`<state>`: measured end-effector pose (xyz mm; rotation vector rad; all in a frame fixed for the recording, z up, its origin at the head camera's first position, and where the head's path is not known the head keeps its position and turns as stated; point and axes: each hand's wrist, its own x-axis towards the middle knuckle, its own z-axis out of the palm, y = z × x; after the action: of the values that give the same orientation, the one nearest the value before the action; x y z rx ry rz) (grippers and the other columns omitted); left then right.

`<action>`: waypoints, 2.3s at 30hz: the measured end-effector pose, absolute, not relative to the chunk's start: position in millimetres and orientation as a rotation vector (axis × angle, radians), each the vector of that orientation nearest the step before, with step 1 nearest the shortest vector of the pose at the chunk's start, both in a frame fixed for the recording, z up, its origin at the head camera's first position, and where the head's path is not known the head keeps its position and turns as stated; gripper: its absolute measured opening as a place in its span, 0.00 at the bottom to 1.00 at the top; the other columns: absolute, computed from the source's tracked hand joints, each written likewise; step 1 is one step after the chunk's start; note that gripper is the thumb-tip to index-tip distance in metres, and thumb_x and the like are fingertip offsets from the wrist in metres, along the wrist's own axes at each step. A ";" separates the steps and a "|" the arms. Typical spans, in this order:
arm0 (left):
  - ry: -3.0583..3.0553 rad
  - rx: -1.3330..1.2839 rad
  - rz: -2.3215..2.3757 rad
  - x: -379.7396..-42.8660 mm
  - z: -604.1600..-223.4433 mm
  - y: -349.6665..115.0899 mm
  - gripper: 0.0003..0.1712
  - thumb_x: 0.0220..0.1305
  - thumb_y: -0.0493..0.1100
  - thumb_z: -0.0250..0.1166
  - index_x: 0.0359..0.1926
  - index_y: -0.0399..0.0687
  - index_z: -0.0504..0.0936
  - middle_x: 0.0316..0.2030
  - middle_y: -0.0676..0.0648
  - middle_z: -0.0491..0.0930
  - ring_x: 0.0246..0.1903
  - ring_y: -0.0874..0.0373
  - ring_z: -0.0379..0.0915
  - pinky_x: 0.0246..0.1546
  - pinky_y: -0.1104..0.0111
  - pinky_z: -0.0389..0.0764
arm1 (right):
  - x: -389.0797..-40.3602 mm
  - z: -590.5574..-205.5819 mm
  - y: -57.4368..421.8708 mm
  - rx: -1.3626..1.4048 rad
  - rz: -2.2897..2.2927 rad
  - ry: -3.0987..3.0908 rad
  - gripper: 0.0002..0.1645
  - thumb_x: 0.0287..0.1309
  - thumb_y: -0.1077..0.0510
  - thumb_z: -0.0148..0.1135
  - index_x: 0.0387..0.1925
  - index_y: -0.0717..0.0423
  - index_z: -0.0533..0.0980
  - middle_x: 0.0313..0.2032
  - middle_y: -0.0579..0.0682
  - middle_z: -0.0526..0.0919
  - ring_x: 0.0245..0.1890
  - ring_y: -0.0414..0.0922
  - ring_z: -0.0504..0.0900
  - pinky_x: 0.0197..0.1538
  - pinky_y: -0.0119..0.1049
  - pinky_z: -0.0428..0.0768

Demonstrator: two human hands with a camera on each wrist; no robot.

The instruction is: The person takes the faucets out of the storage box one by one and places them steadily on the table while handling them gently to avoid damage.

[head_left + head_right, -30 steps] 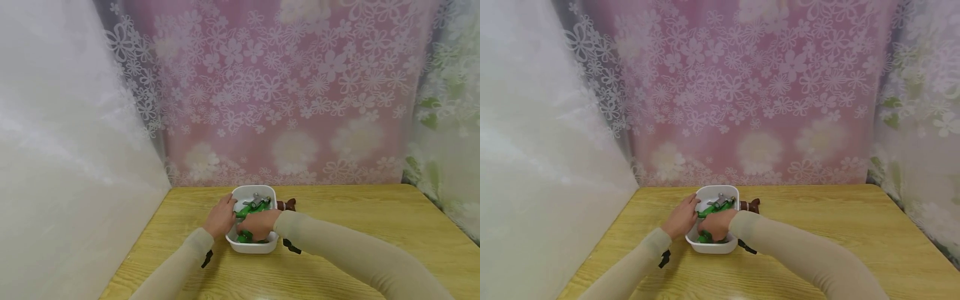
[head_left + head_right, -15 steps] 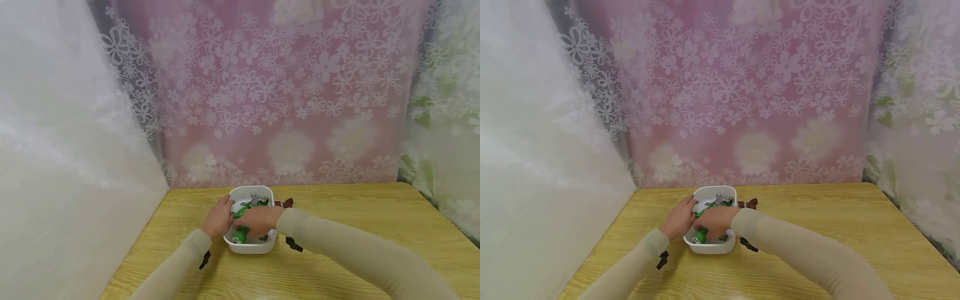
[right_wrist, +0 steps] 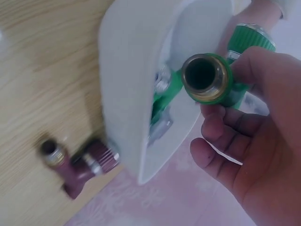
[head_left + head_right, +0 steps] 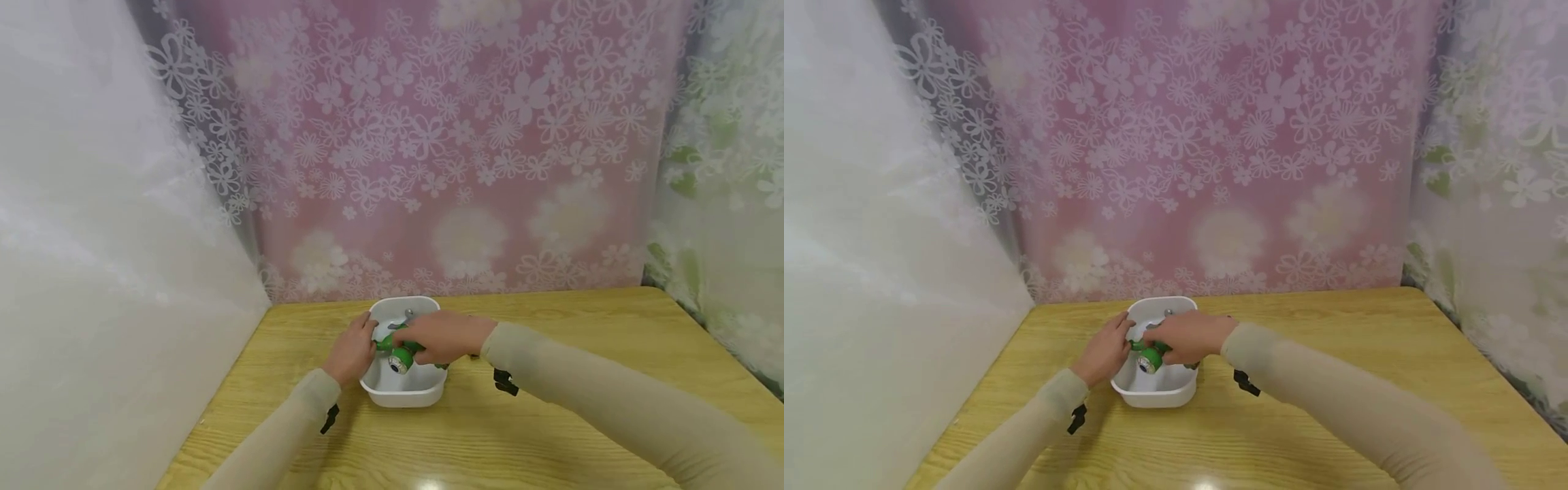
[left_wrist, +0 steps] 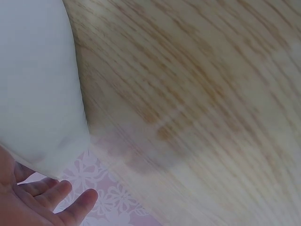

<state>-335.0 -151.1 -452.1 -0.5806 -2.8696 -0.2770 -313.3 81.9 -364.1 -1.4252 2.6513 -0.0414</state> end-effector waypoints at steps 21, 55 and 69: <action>-2.924 -0.510 -0.269 -334.9 -449.6 -148.2 0.25 0.74 0.40 0.55 0.68 0.37 0.71 0.73 0.36 0.61 0.71 0.43 0.62 0.68 0.52 0.71 | -331.6 -384.4 172.0 -1.124 -0.194 2.748 0.21 0.69 0.53 0.61 0.61 0.35 0.74 0.47 0.39 0.82 0.40 0.36 0.78 0.44 0.39 0.79; -2.972 -0.467 -0.300 -332.4 -452.1 -147.5 0.25 0.74 0.41 0.57 0.68 0.39 0.71 0.74 0.37 0.60 0.71 0.43 0.62 0.69 0.51 0.71 | -374.4 -443.6 246.3 -0.787 -0.276 2.792 0.17 0.71 0.55 0.58 0.58 0.51 0.72 0.32 0.42 0.77 0.26 0.41 0.72 0.30 0.38 0.69; -2.960 -0.487 -0.275 -333.5 -455.1 -149.0 0.25 0.74 0.42 0.56 0.68 0.40 0.71 0.74 0.37 0.60 0.72 0.43 0.61 0.69 0.51 0.70 | -379.3 -447.4 237.3 -0.703 -0.234 2.822 0.21 0.71 0.53 0.58 0.61 0.55 0.72 0.40 0.46 0.82 0.30 0.41 0.75 0.33 0.40 0.73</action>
<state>-333.5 -149.0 -455.1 -0.4873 -2.9600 -0.2751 -379.3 237.3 -447.4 -0.7032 2.8222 -0.2335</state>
